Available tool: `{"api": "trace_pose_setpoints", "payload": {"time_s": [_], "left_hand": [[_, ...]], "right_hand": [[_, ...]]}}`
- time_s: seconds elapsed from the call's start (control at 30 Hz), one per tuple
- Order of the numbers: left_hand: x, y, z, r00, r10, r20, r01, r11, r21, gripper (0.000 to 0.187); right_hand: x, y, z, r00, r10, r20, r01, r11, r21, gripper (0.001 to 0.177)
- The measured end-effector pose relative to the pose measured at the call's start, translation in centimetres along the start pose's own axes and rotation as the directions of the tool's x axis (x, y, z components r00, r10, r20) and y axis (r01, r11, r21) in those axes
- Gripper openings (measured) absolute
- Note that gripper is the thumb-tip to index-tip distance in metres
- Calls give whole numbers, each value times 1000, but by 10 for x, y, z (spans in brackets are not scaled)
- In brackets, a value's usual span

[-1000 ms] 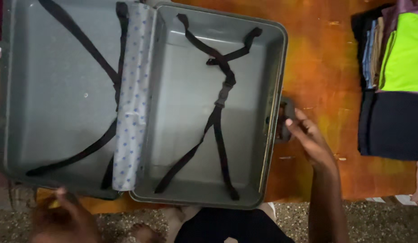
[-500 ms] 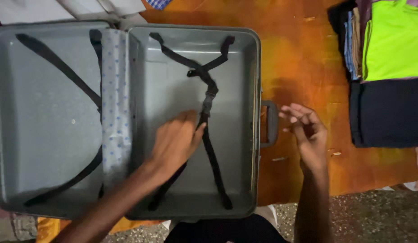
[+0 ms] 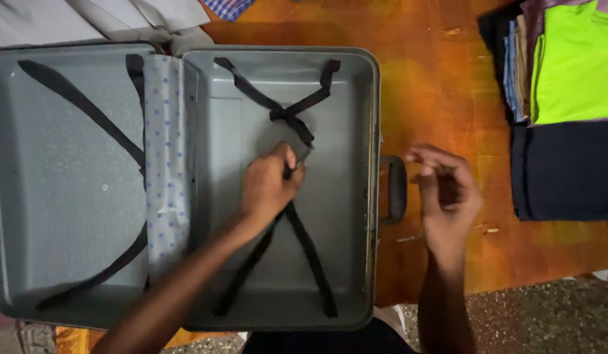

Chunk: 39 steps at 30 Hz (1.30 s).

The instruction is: The person places several items of clothing, including folded shirts and pants, one by one into an open suitcase and arranges them to fit before closing the lid.

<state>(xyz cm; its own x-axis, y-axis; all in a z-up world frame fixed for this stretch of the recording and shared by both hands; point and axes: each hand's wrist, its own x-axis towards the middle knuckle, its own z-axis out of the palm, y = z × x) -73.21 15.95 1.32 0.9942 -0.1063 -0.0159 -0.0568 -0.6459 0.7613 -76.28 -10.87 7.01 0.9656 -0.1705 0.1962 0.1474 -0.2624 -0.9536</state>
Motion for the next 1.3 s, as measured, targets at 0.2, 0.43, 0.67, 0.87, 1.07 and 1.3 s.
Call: {"api": "trace_pose_setpoints", "payload": {"time_s": [0.2, 0.43, 0.67, 0.87, 1.07, 1.3], "left_hand": [[12, 8, -25, 955, -66, 290, 256, 681, -686, 9], [10, 12, -45, 963, 18, 270, 217, 545, -810, 8], [13, 6, -48, 960, 126, 251, 170, 449, -877, 13], [7, 4, -56, 945, 226, 236, 150, 341, -928, 14], [8, 8, -58, 964, 205, 167, 85, 357, -930, 12], [-54, 37, -118, 923, 383, 27, -274, 708, -651, 13]], "right_hand": [[38, -50, 48, 920, -67, 386, 175, 952, -252, 31], [64, -43, 92, 739, -192, 646, 326, 941, -93, 44], [57, -16, 94, 785, -11, 620, 96, 990, -104, 22], [54, -27, 104, 872, -7, 490, 148, 957, -249, 21], [56, -31, 100, 862, -140, 487, 236, 961, -141, 25], [90, -59, 82, 781, -102, 617, 315, 917, -246, 17]]}}
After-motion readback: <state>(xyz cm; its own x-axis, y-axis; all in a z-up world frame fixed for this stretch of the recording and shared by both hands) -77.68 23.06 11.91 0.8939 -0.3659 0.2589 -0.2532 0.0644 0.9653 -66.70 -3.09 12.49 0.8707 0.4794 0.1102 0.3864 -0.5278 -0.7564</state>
